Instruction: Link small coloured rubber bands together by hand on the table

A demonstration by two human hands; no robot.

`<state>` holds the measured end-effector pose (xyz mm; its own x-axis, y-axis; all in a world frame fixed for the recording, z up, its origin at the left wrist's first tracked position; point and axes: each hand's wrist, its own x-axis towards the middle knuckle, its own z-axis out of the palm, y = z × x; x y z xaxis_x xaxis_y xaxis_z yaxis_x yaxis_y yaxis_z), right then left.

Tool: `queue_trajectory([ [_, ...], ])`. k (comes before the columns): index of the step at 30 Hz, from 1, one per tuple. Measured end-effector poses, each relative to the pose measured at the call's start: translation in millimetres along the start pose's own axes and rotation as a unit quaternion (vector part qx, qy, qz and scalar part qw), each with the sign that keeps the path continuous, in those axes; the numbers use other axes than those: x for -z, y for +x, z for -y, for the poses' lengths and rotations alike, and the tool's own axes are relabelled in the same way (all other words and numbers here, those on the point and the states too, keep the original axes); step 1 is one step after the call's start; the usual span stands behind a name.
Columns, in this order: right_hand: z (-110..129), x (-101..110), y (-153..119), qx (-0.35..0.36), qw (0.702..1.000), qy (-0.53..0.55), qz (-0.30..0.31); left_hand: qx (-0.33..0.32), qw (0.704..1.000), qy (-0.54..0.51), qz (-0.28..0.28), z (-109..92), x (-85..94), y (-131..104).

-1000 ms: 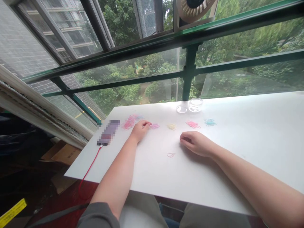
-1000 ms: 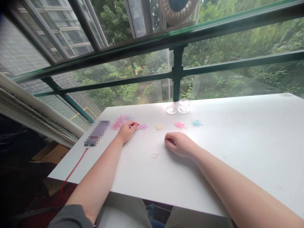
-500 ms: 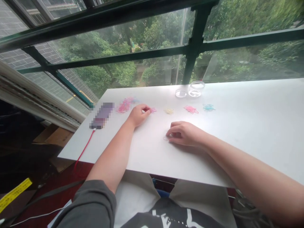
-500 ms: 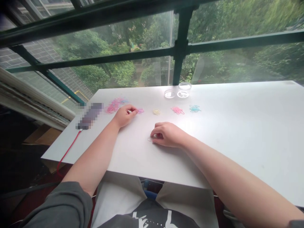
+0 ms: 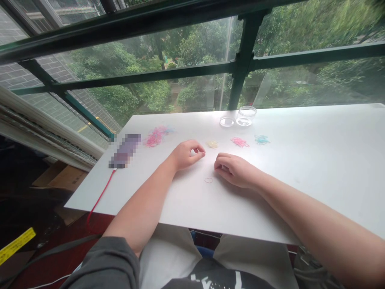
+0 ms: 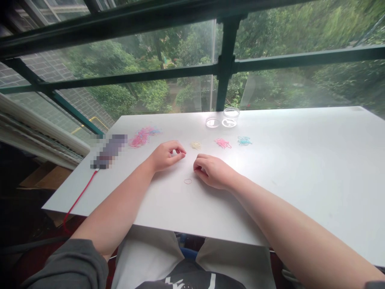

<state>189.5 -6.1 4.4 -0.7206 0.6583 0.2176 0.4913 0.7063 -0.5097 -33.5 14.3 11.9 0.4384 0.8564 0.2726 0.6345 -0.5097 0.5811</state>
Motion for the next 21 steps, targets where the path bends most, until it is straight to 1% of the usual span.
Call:
queue_trajectory([
  [4,-5.2,3.3,-0.7,-0.042,0.998,0.004,-0.044,-0.035,0.995,-0.06,0.066,-18.8,-14.7,2.1],
  [5,-6.2,3.6,-1.0,-0.052,0.997,0.001,-0.056,-0.04,0.994,-0.066,0.075,-21.5,-18.5,2.6],
  [7,-8.6,3.2,-1.5,-0.068,0.995,-0.005,-0.073,-0.045,0.995,-0.06,0.068,-23.8,-25.0,3.6],
  [9,-11.3,1.6,-1.9,-0.082,0.994,-0.008,-0.075,-0.05,0.996,-0.049,0.059,-23.1,-28.9,4.1],
  [14,-16.1,-0.8,-1.8,-0.089,0.991,-0.001,-0.097,-0.037,0.997,-0.045,0.044,-21.0,-30.1,3.7],
  [17,-16.2,-0.2,-1.0,-0.083,0.991,0.011,-0.103,-0.055,0.997,-0.054,0.023,-21.2,-30.9,4.1],
  [21,-15.7,-0.4,1.0,-0.096,0.989,0.036,-0.106,-0.08,0.995,-0.064,-0.016,-20.0,-33.9,5.5],
])
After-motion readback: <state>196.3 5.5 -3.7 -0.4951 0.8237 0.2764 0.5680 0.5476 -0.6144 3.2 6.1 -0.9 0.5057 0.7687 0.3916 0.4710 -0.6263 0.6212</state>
